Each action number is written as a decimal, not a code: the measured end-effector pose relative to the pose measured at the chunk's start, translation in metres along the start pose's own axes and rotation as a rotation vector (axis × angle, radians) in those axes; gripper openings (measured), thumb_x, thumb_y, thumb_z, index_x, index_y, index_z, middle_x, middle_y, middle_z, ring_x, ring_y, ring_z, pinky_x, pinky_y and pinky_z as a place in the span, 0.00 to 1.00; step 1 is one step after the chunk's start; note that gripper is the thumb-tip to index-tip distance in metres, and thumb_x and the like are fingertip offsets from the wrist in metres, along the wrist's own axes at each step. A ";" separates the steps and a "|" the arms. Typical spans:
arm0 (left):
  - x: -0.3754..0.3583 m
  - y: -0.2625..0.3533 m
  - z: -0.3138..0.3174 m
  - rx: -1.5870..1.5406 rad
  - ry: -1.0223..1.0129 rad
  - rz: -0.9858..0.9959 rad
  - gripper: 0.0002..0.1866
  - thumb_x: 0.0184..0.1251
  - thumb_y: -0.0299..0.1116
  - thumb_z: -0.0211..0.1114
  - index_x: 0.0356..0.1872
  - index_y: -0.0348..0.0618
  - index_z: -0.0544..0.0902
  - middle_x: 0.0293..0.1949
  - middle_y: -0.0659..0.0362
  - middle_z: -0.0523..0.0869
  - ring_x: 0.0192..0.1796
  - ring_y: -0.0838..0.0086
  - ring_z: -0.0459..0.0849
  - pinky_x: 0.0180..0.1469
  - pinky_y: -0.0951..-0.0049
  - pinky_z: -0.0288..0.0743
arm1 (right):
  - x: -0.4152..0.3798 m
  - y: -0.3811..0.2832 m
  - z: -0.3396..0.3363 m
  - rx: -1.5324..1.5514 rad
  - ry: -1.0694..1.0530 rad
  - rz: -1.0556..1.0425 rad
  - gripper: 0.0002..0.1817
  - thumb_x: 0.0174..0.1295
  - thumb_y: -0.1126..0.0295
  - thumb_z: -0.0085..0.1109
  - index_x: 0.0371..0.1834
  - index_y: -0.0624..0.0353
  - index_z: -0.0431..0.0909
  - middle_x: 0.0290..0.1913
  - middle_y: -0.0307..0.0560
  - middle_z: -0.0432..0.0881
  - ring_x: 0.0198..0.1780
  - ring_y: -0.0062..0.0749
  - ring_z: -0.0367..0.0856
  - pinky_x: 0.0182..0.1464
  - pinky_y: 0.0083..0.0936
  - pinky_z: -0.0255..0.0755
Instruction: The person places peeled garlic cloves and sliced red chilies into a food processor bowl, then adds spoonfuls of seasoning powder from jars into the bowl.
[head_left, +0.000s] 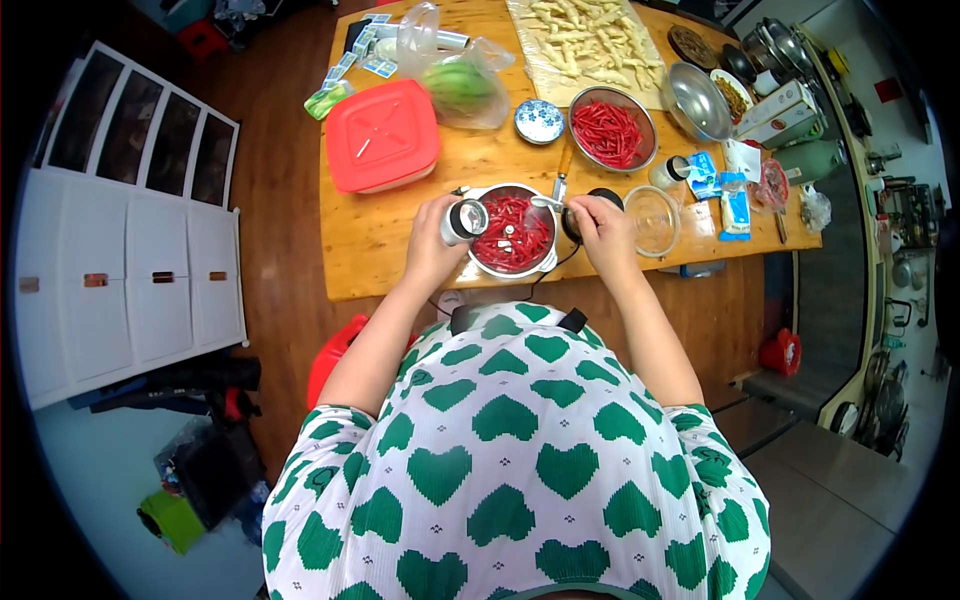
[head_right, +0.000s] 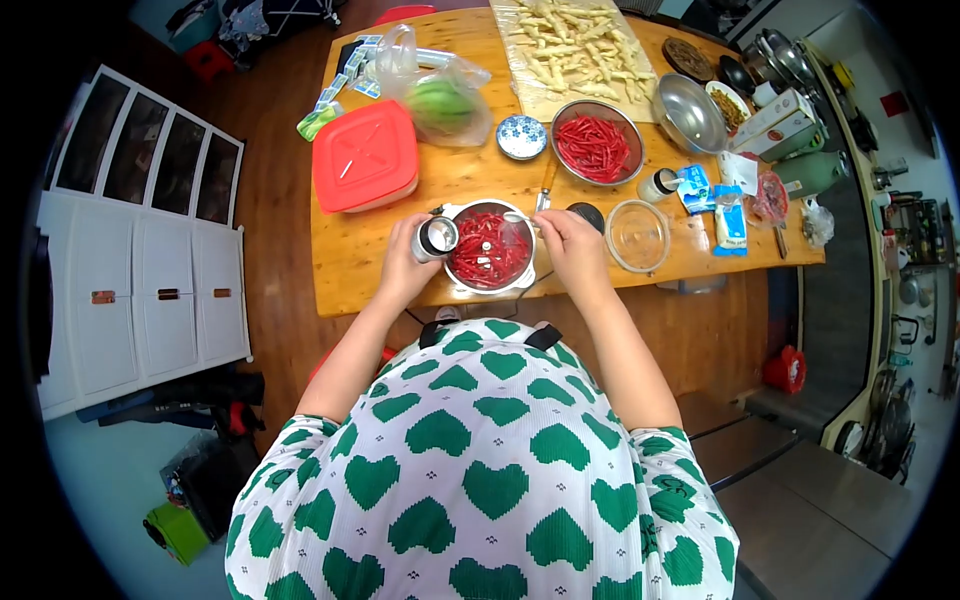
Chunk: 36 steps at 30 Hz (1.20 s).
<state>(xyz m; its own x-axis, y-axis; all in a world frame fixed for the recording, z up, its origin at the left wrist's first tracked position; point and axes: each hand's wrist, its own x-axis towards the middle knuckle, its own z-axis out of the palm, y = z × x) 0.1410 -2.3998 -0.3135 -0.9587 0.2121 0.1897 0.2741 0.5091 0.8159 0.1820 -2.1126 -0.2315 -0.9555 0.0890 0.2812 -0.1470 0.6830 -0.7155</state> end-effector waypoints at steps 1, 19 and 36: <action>0.001 0.001 0.001 -0.006 -0.003 -0.003 0.36 0.44 0.19 0.78 0.61 0.43 0.77 0.58 0.48 0.81 0.63 0.48 0.79 0.67 0.58 0.75 | -0.001 -0.001 0.000 -0.015 0.006 -0.012 0.07 0.69 0.73 0.66 0.45 0.64 0.88 0.40 0.54 0.89 0.40 0.46 0.88 0.43 0.33 0.81; 0.034 0.040 0.027 -0.459 -0.112 -0.188 0.42 0.50 0.27 0.86 0.66 0.40 0.70 0.58 0.55 0.82 0.63 0.70 0.81 0.69 0.67 0.73 | -0.003 -0.019 0.021 0.135 -0.115 0.120 0.28 0.83 0.61 0.40 0.81 0.60 0.62 0.42 0.55 0.79 0.47 0.51 0.79 0.55 0.38 0.73; 0.163 -0.074 0.098 -0.042 -0.135 -0.285 0.38 0.46 0.30 0.86 0.62 0.50 0.79 0.57 0.52 0.90 0.60 0.58 0.88 0.62 0.60 0.81 | -0.032 0.029 0.006 0.328 0.423 0.413 0.18 0.83 0.67 0.48 0.70 0.61 0.72 0.39 0.36 0.75 0.40 0.18 0.72 0.47 0.17 0.70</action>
<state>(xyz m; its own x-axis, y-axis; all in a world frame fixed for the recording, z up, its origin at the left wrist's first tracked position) -0.0281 -2.3215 -0.3968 -0.9769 0.1755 -0.1218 -0.0105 0.5299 0.8480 0.2072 -2.1000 -0.2646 -0.7773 0.6174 0.1211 0.0750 0.2820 -0.9565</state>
